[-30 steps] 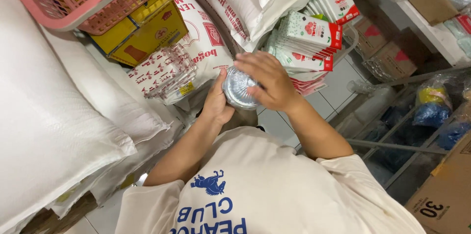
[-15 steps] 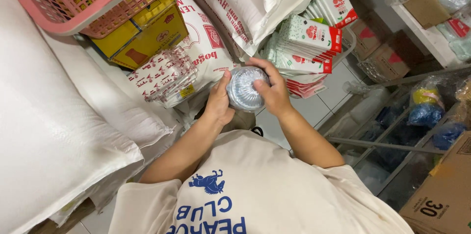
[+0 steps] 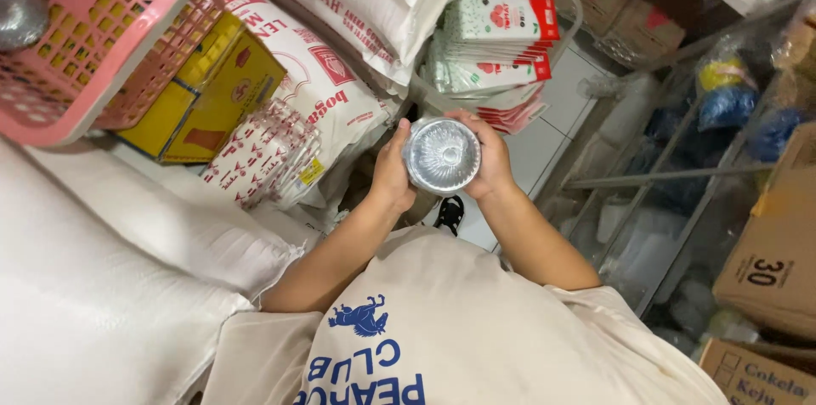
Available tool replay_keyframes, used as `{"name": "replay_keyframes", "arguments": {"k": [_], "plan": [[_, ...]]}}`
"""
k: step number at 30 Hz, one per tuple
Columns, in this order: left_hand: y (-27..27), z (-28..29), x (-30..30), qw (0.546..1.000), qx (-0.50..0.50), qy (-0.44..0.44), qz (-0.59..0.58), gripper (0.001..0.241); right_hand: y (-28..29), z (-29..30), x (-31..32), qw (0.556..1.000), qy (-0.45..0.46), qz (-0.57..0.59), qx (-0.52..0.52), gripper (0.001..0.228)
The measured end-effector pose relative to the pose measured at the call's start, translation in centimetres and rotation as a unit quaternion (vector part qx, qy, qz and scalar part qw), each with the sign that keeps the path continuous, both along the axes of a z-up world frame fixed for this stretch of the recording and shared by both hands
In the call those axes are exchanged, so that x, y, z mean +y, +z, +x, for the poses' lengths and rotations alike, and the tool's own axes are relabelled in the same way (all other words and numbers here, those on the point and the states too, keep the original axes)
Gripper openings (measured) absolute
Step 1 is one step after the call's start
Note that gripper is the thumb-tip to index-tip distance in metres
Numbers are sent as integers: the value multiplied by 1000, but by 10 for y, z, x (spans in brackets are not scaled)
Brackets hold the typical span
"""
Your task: The person handles several small plastic bowls and stacks of packets by hand in a storage area, moving them between a basket and shelves.
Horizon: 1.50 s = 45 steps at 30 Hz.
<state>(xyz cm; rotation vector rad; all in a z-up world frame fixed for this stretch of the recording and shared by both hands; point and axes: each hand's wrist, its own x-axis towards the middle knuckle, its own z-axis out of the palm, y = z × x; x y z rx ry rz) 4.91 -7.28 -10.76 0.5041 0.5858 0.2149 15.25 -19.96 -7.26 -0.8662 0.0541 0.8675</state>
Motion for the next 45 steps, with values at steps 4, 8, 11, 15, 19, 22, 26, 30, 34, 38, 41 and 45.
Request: {"name": "replay_keyframes", "arguments": {"k": [4,8,11,15,19,22,26,30,34,38,41,45], "plan": [[3,22,-14,997,6,-58,-52,42,1,2,-21,996,-80,5,29,28],[-2,36,-31,988,0,-108,-114,39,0,2,-45,989,-138,28,33,26],[-1,53,-46,982,-10,-135,-132,37,3,8,-63,983,-173,39,46,26],[6,73,-64,980,0,-170,-107,41,4,24,-87,977,-199,58,59,26],[16,97,-82,978,-30,-163,-124,38,9,48,-104,978,-188,68,52,26],[26,113,-92,980,-58,-155,-107,41,11,68,-113,981,-168,82,58,25],[41,126,-108,983,-34,-163,-79,49,9,92,-130,981,-166,60,76,26],[47,137,-126,981,-39,-175,-78,54,6,115,-148,985,-132,84,73,29],[44,144,-142,980,-25,-168,-101,50,3,123,-167,984,-100,118,94,26],[43,155,-155,977,-14,-194,-91,51,-8,132,-184,980,-119,112,118,28],[42,165,-164,974,17,-212,-74,51,-20,140,-197,975,-128,115,141,29],[35,185,-177,973,-11,-223,-52,47,-25,156,-213,973,-127,146,125,29]]}}
